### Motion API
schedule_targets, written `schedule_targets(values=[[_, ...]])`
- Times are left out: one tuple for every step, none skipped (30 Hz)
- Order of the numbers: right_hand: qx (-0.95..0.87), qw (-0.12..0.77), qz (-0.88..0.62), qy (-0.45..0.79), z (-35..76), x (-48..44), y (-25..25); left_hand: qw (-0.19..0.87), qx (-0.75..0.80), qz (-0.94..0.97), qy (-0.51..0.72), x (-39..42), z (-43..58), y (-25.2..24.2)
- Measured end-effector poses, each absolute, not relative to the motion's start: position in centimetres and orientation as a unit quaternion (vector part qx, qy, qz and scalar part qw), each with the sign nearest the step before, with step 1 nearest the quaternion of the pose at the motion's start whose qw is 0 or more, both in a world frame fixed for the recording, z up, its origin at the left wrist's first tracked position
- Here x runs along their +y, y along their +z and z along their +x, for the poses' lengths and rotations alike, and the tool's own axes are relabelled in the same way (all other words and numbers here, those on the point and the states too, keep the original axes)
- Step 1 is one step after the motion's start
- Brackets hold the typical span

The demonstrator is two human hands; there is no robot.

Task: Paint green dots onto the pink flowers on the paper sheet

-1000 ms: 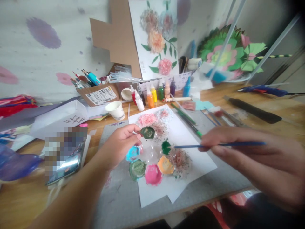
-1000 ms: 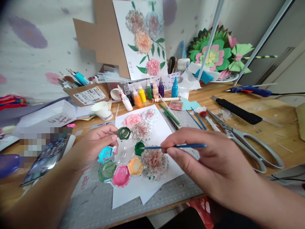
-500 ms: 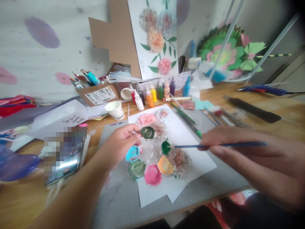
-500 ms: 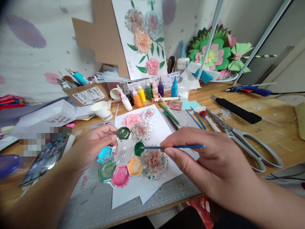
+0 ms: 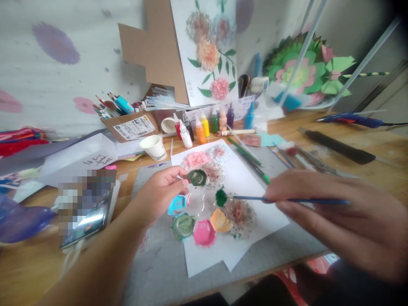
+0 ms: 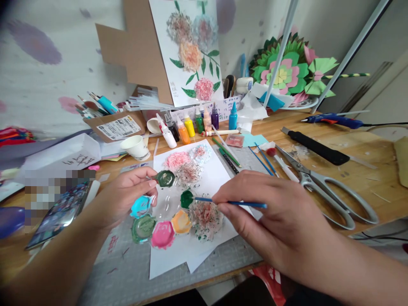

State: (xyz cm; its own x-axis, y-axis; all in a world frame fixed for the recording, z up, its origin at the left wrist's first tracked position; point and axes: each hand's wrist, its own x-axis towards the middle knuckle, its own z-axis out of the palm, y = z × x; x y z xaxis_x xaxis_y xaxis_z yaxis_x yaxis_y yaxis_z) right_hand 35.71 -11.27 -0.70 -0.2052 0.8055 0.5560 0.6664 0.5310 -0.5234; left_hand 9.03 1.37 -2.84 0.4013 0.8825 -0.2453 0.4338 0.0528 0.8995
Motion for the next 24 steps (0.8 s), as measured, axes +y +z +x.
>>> schedule_targets(values=[[-0.782,0.406,-0.467,0.078,35.7,-11.2,-0.8,0.521,0.504,0.655,0.213,1.4,9.0,-2.9],[-0.792,0.400,-0.456,0.073,35.7,-11.2,-0.8,0.521,0.504,0.655,0.212,1.4,9.0,-2.9],[-0.799,0.396,-0.446,0.069,35.7,-11.1,-0.8,0.520,0.503,0.656,0.213,1.4,9.0,-2.9],[-0.807,0.392,-0.436,0.070,35.7,-11.0,-0.8,0.519,0.502,0.658,0.214,1.4,9.0,-2.9],[-0.814,0.388,-0.426,0.073,35.8,-11.0,-0.8,0.517,0.501,0.660,0.216,1.4,9.0,-2.8],[-0.819,0.383,-0.419,0.078,35.9,-11.0,-0.8,0.513,0.502,0.662,0.218,1.4,9.0,-2.8],[-0.824,0.378,-0.415,0.084,36.0,-11.0,-0.8,0.510,0.503,0.662,0.220,1.4,9.0,-2.8],[-0.828,0.373,-0.410,0.088,36.0,-11.0,-0.8,0.510,0.503,0.662,0.221,1.4,9.0,-2.7],[-0.831,0.368,-0.407,0.092,36.1,-11.1,-0.7,0.512,0.503,0.659,0.222,1.4,9.1,-2.7],[-0.830,0.365,-0.411,0.094,36.2,-11.2,-0.7,0.518,0.502,0.656,0.223,1.3,9.1,-2.6],[-0.826,0.365,-0.419,0.095,36.3,-11.4,-0.7,0.522,0.501,0.653,0.224,1.3,9.1,-2.6],[-0.821,0.366,-0.427,0.098,36.3,-11.5,-0.7,0.525,0.500,0.651,0.225,1.3,9.1,-2.6],[-0.817,0.367,-0.433,0.101,36.4,-11.6,-0.7,0.526,0.501,0.649,0.225,1.3,9.1,-2.6],[-0.814,0.366,-0.439,0.105,36.4,-11.7,-0.7,0.527,0.501,0.649,0.225,1.3,9.1,-2.6],[-0.813,0.364,-0.441,0.107,36.4,-11.8,-0.7,0.528,0.501,0.649,0.223,1.3,9.1,-2.6],[-0.814,0.361,-0.442,0.108,36.5,-11.9,-0.7,0.529,0.500,0.649,0.221,1.3,9.2,-2.6],[-0.816,0.355,-0.443,0.109,36.5,-11.9,-0.7,0.530,0.501,0.648,0.219,1.3,9.2,-2.6],[-0.817,0.349,-0.446,0.110,36.5,-12.0,-0.7,0.531,0.501,0.648,0.216,1.4,9.2,-2.6],[-0.816,0.347,-0.449,0.111,36.5,-12.0,-0.7,0.532,0.502,0.647,0.215,1.4,9.2,-2.7],[-0.814,0.348,-0.451,0.110,36.6,-12.0,-0.7,0.533,0.502,0.646,0.213,1.4,9.2,-2.7],[-0.813,0.350,-0.453,0.110,36.6,-12.1,-0.7,0.534,0.502,0.646,0.211,1.4,9.2,-2.6],[-0.811,0.354,-0.453,0.109,36.7,-12.1,-0.7,0.534,0.503,0.647,0.208,1.3,9.2,-2.6],[-0.808,0.358,-0.455,0.110,36.8,-12.1,-0.7,0.534,0.503,0.647,0.207,1.3,9.2,-2.6],[-0.803,0.364,-0.458,0.112,37.0,-12.1,-0.7,0.532,0.504,0.648,0.207,1.3,9.2,-2.6]])
